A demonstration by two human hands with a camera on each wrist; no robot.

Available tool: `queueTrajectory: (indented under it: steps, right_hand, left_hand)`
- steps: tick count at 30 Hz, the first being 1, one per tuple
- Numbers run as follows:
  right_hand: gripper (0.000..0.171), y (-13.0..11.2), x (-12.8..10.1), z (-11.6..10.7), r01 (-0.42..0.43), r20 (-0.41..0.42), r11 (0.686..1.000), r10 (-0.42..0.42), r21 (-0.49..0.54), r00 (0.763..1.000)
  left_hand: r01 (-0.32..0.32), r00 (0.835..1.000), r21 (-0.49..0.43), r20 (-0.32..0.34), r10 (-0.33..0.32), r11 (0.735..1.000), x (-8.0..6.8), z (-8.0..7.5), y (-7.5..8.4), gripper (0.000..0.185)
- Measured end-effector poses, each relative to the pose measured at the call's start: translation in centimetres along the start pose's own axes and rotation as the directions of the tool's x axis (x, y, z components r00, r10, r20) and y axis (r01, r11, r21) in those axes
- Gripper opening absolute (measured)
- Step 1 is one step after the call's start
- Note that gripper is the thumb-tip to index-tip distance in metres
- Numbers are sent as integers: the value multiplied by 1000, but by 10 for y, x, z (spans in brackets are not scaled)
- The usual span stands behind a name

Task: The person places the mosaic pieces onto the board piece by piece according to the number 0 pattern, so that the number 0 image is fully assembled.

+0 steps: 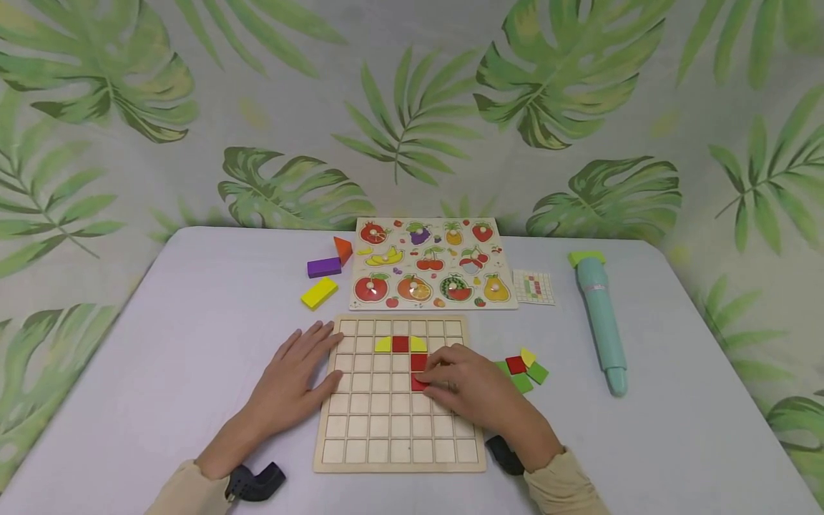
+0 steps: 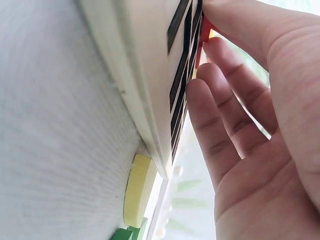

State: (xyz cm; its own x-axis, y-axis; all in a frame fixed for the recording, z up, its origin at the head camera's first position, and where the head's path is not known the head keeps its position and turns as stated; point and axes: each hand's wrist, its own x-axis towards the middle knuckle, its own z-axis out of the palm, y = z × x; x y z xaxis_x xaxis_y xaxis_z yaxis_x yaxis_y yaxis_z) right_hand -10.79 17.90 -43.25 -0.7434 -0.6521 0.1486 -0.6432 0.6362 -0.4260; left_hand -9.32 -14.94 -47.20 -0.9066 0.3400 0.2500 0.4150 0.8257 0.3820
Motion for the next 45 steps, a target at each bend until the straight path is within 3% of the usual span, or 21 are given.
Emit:
queueTrajectory:
  steps: [12,26,39,45]
  right_hand:
    - [27,2,-3,-4,-29,27,1000,30,-6,999]
    - [33,8,-16,-46,-134,6,990,134,53,991]
    - [40,49,-38,-66,-250,17,962,250,110,968]
    - [38,63,-48,-69,-289,36,955,288,71,957]
  left_hand:
    - [5,1000,-2,16,-5,1000,1,0,0,60]
    - [4,1000,10,11,-4,1000,-1,0,0,60]
    - [14,1000,2,28,-14,1000,0,0,0,60]
    - [19,999,4,36,-19,1000,0,2,-1,60]
